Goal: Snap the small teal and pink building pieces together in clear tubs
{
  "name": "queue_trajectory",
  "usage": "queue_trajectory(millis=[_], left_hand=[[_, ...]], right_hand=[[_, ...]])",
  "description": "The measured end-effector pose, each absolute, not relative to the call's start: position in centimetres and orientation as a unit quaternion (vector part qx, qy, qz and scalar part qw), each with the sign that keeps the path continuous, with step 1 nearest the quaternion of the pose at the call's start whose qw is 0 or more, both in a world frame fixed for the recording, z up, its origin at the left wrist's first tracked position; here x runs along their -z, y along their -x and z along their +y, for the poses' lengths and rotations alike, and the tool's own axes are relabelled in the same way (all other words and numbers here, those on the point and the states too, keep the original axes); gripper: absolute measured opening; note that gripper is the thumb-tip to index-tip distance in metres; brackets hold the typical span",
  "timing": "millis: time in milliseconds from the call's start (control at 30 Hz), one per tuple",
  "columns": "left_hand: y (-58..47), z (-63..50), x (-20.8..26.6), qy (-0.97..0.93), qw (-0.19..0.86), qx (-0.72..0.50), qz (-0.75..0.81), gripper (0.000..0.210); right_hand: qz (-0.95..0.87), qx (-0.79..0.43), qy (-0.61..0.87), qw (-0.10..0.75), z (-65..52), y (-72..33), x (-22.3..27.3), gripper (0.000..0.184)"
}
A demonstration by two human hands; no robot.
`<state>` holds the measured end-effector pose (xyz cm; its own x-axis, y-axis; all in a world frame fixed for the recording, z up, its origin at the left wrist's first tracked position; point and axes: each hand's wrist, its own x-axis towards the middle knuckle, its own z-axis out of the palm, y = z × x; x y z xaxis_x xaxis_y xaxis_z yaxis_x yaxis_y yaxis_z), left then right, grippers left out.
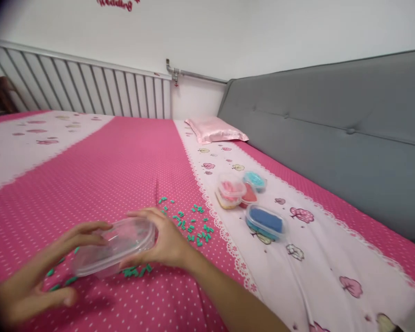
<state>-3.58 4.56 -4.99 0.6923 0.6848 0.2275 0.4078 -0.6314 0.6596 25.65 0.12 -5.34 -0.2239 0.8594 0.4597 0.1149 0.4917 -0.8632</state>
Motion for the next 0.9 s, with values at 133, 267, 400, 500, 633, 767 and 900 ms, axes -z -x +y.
queue_trajectory(millis=[133,267,400,500,633,767,900], left_hand=[[2.8,3.7,5.3,-0.851,0.249,-0.278,0.371,0.058],[3.5,4.7,5.7,-0.898,0.183,-0.227,0.329,0.077],[3.4,5.0,5.6,-0.935,0.124,-0.197,0.267,0.083],[2.6,3.8,5.4,-0.926,0.109,-0.229,0.280,0.071],[1.9,2.4,5.2,-0.913,0.097,-0.262,0.298,0.065],[1.8,2.4,4.5,-0.918,0.110,-0.257,0.281,0.061],[1.8,3.0,3.2,-0.948,0.082,-0.206,0.229,0.073]], right_hand=[[-0.682,-0.419,0.336,0.497,0.2,-25.8,5.7,0.101],[-0.661,-0.471,0.323,0.486,0.5,-25.8,6.5,0.103],[-0.676,-0.463,0.320,0.476,0.6,-25.7,6.4,0.097],[-0.682,-0.463,0.320,0.467,0.5,-25.5,6.0,0.093],[-0.680,-0.467,0.312,0.471,0.1,-25.1,5.6,0.089],[-0.699,-0.431,0.323,0.471,-0.4,-24.9,5.3,0.090],[-0.741,-0.349,0.342,0.462,-0.7,-25.0,5.1,0.093]])
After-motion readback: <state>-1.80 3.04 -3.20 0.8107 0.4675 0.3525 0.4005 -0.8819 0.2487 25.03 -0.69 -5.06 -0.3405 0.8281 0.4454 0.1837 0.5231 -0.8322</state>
